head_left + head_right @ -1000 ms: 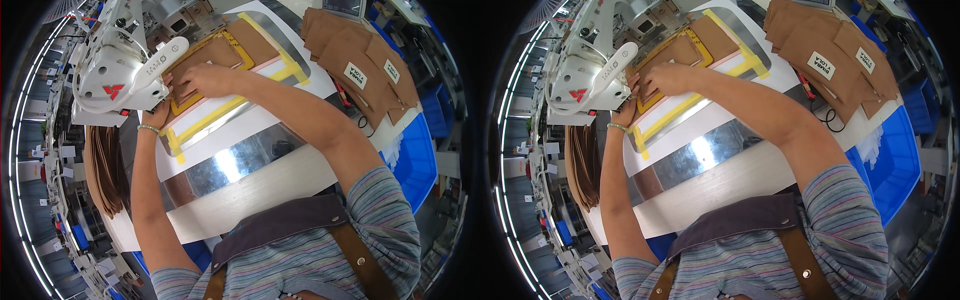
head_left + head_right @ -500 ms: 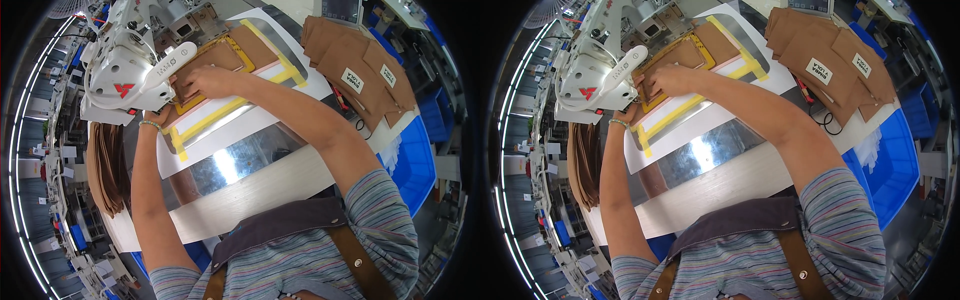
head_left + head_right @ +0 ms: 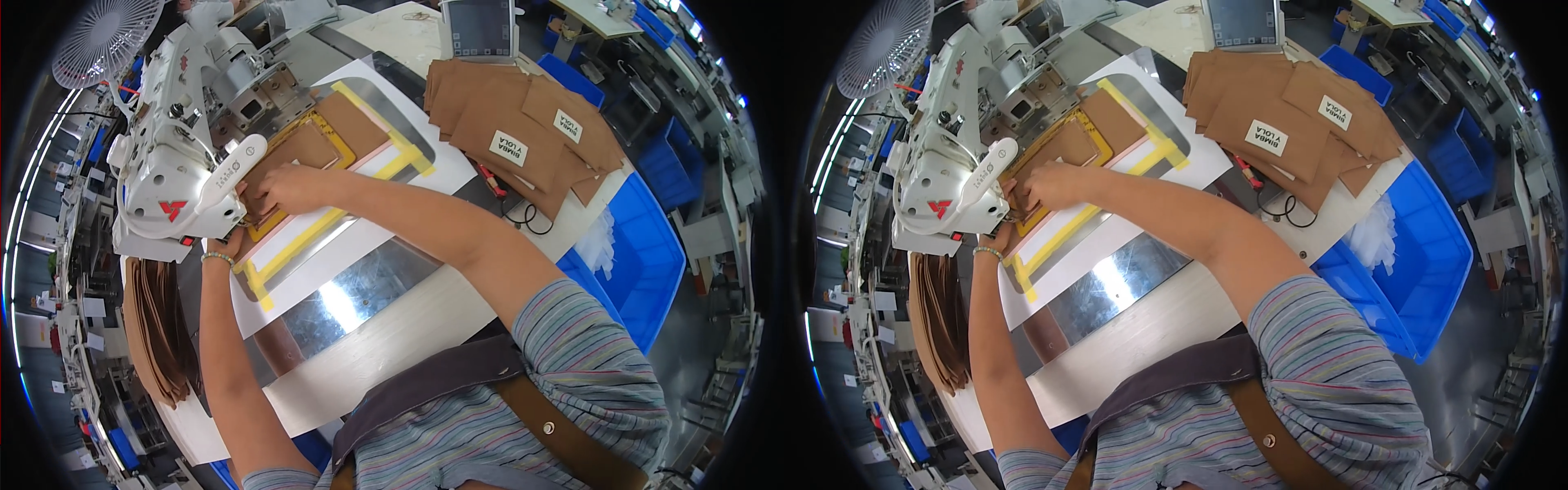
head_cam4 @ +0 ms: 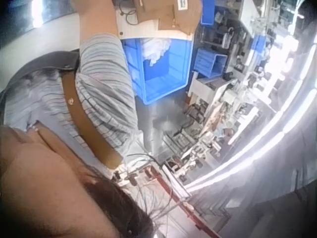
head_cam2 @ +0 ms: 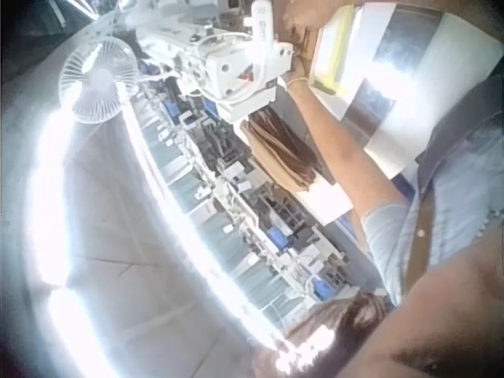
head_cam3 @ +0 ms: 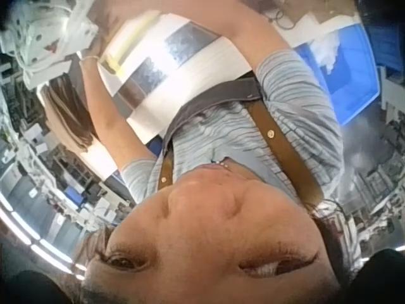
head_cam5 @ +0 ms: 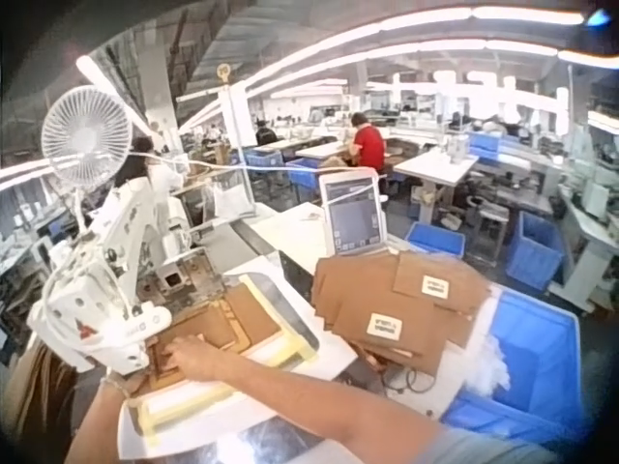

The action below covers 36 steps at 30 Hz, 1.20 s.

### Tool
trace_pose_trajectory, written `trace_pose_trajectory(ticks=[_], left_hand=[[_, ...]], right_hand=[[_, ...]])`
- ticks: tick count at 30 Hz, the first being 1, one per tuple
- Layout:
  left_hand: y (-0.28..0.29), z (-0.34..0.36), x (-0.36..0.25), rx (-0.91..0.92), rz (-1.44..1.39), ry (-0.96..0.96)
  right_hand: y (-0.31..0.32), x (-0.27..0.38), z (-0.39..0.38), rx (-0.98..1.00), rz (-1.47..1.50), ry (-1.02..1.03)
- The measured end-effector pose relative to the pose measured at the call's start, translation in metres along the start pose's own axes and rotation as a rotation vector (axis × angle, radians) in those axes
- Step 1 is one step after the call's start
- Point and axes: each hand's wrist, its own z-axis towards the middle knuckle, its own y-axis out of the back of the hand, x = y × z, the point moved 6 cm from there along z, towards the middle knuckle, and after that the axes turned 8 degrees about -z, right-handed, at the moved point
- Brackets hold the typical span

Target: Placing leather panels into a template for an automated sewing machine.

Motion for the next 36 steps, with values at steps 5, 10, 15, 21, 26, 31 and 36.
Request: trace_pose_trajectory(ticks=[5, 10, 15, 21, 26, 31, 36], left_hand=[[0.005, -0.010, -0.009, -0.024, -0.080, 0.057], [0.004, -0.017, -0.011, -0.092, -0.174, 0.140], [0.010, -0.059, 0.011, -0.303, -0.331, 0.387], [0.019, -0.052, -0.037, -0.208, -0.055, 0.493], [0.032, -0.088, -0.055, -0.163, 0.062, 0.313], [0.042, -0.101, -0.086, -0.136, -0.017, 0.267], [0.044, -0.110, -0.103, -0.114, -0.027, 0.279]], right_hand=[[0.003, 0.008, 0.007, 0.111, 0.064, -0.032], [0.007, 0.010, 0.011, 0.111, -0.081, -0.070], [0.006, 0.022, 0.020, 0.096, -0.112, -0.002], [0.012, 0.014, 0.001, 0.142, 0.049, -0.010], [0.015, 0.029, -0.001, 0.127, 0.119, 0.055], [0.022, 0.035, -0.012, 0.129, 0.193, 0.071], [0.027, 0.039, -0.021, 0.141, 0.241, 0.092]])
